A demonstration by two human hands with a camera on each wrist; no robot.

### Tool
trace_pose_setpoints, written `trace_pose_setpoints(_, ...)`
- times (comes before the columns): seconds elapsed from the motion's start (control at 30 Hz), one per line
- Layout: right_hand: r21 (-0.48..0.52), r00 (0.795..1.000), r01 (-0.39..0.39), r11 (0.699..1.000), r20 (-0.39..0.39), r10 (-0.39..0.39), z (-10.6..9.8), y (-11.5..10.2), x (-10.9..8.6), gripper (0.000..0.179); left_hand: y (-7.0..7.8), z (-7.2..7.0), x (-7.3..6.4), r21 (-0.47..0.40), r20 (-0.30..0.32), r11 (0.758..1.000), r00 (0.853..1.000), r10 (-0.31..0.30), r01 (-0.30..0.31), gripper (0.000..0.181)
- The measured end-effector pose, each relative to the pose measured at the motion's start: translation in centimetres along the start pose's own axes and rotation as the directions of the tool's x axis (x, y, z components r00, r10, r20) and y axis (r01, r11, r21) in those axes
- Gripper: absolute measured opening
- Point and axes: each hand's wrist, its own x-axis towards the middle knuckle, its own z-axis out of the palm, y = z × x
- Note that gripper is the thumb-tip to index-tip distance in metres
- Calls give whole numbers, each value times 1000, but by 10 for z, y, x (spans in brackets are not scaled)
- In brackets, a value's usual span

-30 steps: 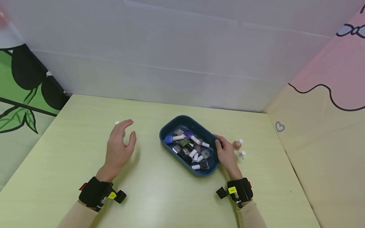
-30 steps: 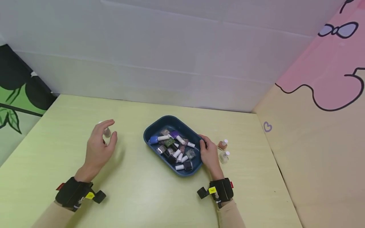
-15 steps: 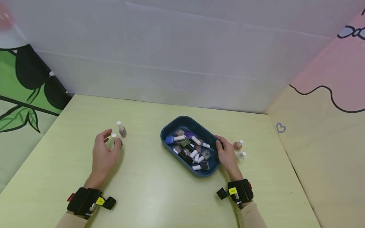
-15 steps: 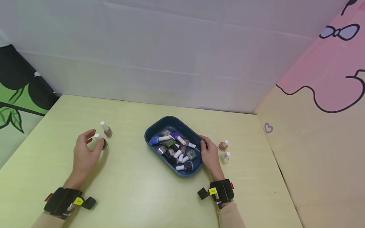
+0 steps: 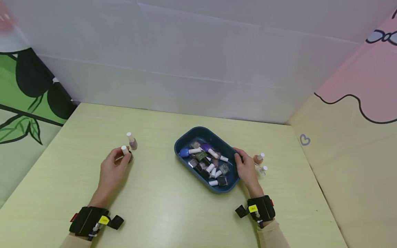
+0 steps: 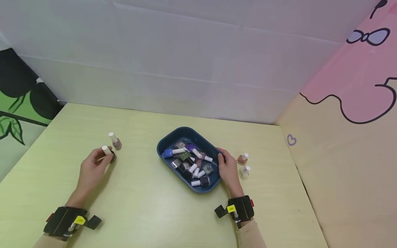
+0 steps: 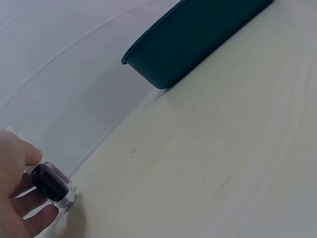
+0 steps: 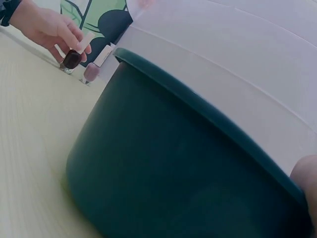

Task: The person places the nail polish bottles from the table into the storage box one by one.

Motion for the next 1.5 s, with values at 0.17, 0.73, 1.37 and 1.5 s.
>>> trace_pose_setpoints(0.17,1,1000,0,1000,4,0,1,0,0,33,-2,2,-1,-28,-14,999,1000,26,-27,34)
trace_pose_setpoints(0.73,12,1000,18,1000,-4,-18,0,4,1,32,4,11,-1,-40,-90,997,994,55,-58,29)
trace_pose_setpoints(1.37,4,1000,19,1000,-19,-19,3,5,1,33,43,33,5,-69,-94,922,923,374,-381,25)
trace_pose_setpoints(1.5,4,1000,20,1000,-20,-20,2,6,2,33,55,41,7,-31,-15,894,894,447,-447,27)
